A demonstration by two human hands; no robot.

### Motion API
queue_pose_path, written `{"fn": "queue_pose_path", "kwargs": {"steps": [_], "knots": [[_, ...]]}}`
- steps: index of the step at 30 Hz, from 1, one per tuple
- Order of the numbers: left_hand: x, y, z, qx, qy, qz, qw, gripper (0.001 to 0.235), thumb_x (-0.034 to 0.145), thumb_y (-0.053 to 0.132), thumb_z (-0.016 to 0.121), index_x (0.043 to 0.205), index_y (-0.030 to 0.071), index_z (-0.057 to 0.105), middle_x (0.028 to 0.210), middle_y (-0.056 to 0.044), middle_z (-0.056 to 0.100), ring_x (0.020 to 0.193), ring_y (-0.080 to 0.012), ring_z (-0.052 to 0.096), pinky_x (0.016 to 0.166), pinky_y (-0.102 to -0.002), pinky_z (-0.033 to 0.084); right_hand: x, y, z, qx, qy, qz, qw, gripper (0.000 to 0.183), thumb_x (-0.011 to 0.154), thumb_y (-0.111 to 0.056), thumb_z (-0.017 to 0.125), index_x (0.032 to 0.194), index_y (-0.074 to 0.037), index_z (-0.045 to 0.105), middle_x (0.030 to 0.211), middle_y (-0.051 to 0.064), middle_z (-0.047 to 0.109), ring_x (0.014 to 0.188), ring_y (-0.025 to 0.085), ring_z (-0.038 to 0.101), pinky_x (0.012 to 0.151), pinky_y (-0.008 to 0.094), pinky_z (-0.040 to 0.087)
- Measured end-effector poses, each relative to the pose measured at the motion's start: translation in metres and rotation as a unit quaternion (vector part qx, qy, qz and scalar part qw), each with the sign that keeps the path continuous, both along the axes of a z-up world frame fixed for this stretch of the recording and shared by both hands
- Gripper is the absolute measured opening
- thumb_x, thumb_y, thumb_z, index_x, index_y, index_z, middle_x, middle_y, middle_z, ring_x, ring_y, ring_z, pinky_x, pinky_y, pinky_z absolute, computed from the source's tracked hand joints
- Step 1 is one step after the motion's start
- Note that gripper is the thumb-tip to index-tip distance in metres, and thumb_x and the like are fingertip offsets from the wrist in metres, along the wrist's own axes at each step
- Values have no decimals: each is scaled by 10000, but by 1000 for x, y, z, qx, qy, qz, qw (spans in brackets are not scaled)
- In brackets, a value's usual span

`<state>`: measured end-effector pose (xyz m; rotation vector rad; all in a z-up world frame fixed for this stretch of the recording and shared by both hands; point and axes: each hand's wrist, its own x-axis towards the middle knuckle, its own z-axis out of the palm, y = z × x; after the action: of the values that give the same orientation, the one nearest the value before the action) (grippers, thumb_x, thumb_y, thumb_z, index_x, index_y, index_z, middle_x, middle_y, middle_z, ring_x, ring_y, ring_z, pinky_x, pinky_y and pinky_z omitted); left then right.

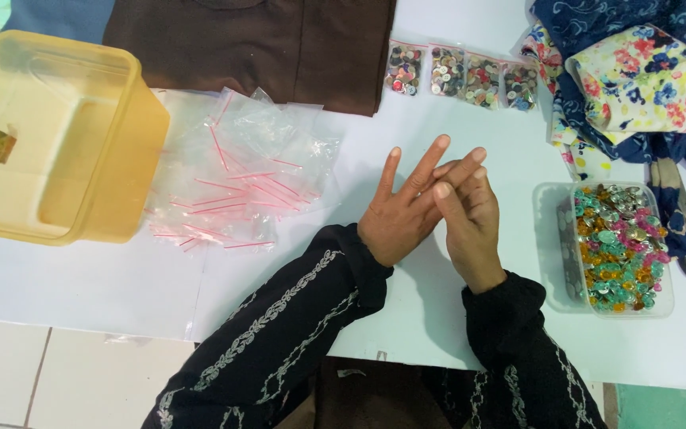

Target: The person selects small metal buttons from a container, arranges them on a white table, and places them into small clear plastic bags. They repeat this process with turquoise buttons, sealing each bag after filling it.

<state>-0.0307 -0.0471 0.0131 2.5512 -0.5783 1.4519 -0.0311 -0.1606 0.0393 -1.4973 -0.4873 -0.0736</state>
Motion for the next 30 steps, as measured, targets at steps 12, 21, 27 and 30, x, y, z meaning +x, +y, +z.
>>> {"fn": "queue_pose_path", "kwargs": {"steps": [12, 21, 27, 30], "knots": [[-13, 5, 11, 14, 15, -36, 999, 327, 1081, 208, 495, 1396, 151, 561, 1512, -44, 498, 1489, -318, 390, 1202, -705, 298, -6, 3, -4, 14, 43, -24, 999, 194, 1101, -154, 537, 923, -80, 560, 896, 9, 531, 932, 134, 548, 895, 320, 442], [-33, 64, 13, -1, 128, -18, 992, 850, 780, 378, 933, 1500, 277, 493, 1650, 7, 347, 1549, -345, 333, 1232, -749, 220, -22, 56, 56, -49, 74, 67, 994, 272, 1108, -238, 445, 1068, -11, 590, 910, 53, 551, 909, 153, 542, 911, 357, 480], [-53, 174, 37, -180, 224, 84, 954, 730, 1006, 308, 743, 1618, 145, 381, 1718, -146, 197, 1590, -399, 162, 1238, -652, 131, -8, 94, 45, -202, -23, 64, 977, 259, 983, -142, 683, 1225, -60, 637, 1059, 91, 680, 989, 209, 633, 888, 339, 495], [-45, 212, -2, -298, 296, 76, 904, 666, 1029, 244, 608, 1615, 145, 309, 1606, -199, 358, 1497, -463, 330, 1198, -682, 206, 0, 128, 51, -280, -201, 77, 935, 280, 971, -80, 688, 1249, -85, 661, 1142, 70, 665, 1067, 271, 623, 931, 367, 489]]}}
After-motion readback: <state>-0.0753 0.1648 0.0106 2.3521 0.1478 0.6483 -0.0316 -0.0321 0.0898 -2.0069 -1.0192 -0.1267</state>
